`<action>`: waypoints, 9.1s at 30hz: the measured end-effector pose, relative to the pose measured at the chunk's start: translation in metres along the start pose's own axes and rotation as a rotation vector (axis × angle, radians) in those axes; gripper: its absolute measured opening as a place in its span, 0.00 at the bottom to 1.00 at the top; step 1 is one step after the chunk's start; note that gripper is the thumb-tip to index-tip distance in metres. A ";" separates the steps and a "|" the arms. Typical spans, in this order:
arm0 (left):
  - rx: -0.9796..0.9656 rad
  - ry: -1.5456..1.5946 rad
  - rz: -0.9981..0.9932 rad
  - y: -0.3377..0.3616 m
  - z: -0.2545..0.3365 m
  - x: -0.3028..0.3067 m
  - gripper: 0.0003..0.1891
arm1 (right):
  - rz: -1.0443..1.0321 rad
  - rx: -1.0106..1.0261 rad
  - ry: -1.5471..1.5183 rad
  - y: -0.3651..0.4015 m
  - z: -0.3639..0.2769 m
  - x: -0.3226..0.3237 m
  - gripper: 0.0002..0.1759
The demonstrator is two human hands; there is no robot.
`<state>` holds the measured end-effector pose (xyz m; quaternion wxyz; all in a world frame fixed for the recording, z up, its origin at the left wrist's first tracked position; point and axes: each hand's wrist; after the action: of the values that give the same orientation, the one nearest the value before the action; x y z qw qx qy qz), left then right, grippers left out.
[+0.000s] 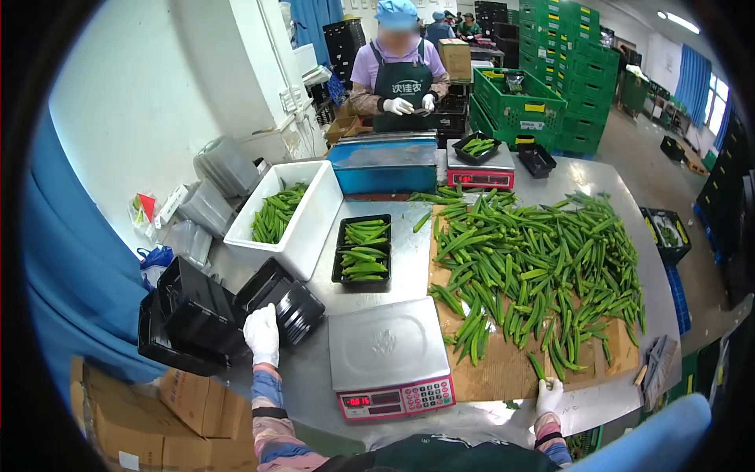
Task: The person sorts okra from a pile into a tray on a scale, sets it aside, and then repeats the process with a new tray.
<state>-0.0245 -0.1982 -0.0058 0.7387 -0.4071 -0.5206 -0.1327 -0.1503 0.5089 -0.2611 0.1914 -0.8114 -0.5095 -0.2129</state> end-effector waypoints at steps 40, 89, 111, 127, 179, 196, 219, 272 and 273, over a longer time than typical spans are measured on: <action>-0.309 0.856 -0.578 0.143 0.330 -0.008 0.13 | -0.340 0.117 0.295 -0.016 -0.071 0.016 0.18; 0.061 1.254 -0.881 0.214 0.415 -0.082 0.15 | -0.742 -0.505 -0.699 -0.043 -0.060 0.053 0.15; -0.706 0.952 -0.805 0.310 0.477 -0.023 0.12 | -0.207 -0.399 -0.694 -0.042 -0.108 0.154 0.17; -0.494 0.878 -0.758 0.262 0.431 -0.030 0.09 | 0.437 -0.355 -0.387 -0.028 -0.012 0.271 0.09; -0.113 1.251 -1.020 0.176 0.586 -0.132 0.14 | -0.226 -0.257 -0.400 -0.183 -0.011 0.051 0.18; -0.826 0.495 -0.436 0.190 0.576 -0.143 0.17 | -0.215 -0.056 0.587 -0.147 -0.056 0.051 0.32; -0.433 0.323 -0.816 0.234 0.550 -0.106 0.31 | -0.611 -0.128 0.302 -0.114 -0.114 0.078 0.21; 0.471 1.922 -2.170 0.302 0.429 0.023 0.36 | -0.581 0.431 0.021 0.023 -0.153 0.145 0.26; 0.508 1.955 -2.228 0.305 0.423 0.015 0.37 | -0.601 0.450 0.196 0.026 -0.150 0.143 0.28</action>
<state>-0.1083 0.3110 -0.0800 0.3577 0.5682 0.1209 -0.7312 -0.0938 0.5260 -0.0606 0.3414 -0.5396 -0.7378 -0.2191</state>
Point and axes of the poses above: each hand's wrist, its own y-axis away from the middle knuckle, its own x-axis out of the back of the hand, z = x × y, and after that the axes turned 3 degrees about -y, right-handed
